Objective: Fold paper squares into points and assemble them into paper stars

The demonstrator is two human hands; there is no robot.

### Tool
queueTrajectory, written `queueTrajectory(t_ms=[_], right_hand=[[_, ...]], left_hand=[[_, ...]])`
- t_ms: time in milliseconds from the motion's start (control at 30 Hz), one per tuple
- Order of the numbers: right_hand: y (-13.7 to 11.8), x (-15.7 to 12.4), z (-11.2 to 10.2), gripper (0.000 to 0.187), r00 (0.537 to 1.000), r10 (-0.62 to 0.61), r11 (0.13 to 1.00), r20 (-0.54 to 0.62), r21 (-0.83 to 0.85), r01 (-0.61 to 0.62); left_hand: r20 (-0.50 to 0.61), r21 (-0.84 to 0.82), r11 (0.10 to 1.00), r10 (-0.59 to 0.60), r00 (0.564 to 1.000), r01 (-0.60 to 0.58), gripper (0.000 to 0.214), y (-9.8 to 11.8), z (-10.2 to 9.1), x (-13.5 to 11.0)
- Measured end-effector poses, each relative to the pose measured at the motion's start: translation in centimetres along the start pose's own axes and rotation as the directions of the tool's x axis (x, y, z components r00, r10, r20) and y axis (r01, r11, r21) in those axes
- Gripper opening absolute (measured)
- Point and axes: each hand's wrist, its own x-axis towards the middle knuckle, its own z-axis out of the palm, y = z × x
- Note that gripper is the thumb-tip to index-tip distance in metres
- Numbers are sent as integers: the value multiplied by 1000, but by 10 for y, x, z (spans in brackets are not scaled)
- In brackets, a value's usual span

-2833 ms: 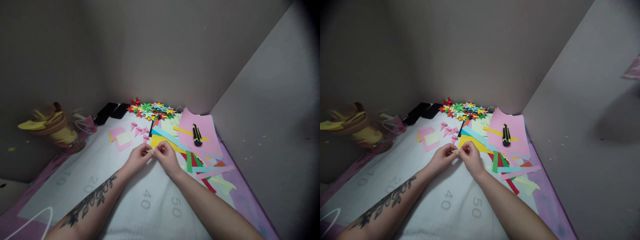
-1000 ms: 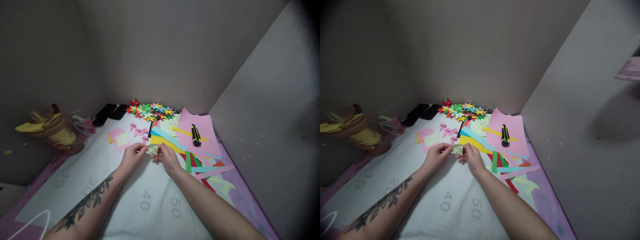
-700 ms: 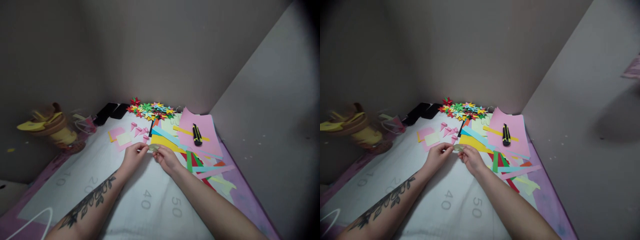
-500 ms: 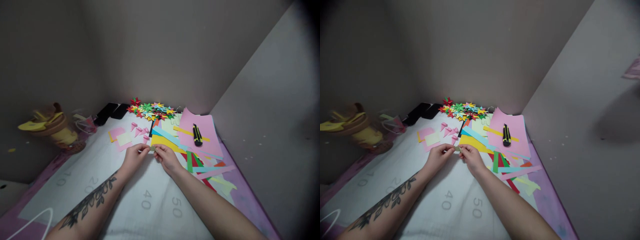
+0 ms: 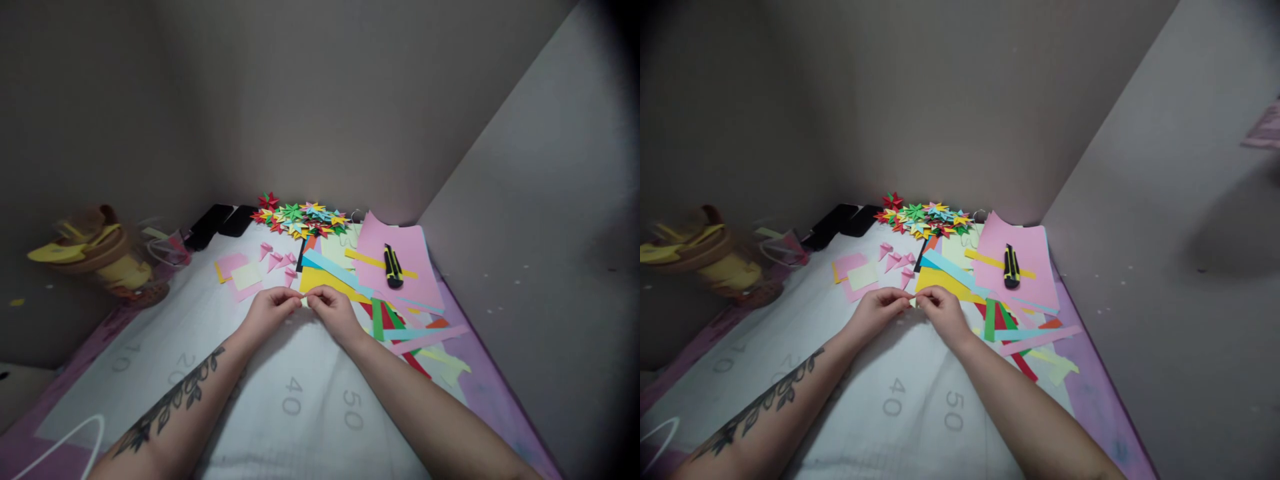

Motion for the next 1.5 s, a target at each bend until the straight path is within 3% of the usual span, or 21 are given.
queueTrajectory(t_ms=[333, 900, 1500], right_hand=[[-10, -3, 0, 10, 975, -214, 954, 53, -202, 221], [-8, -5, -2, 10, 920, -343, 850, 189, -354, 389], [-4, -5, -1, 5, 963, -238, 940, 125, -219, 261]], left_hand=[[24, 74, 996, 48, 999, -50, 22, -4, -1, 0], [89, 172, 982, 63, 994, -78, 20, 0, -4, -1], [145, 217, 953, 183, 972, -211, 20, -2, -6, -2]])
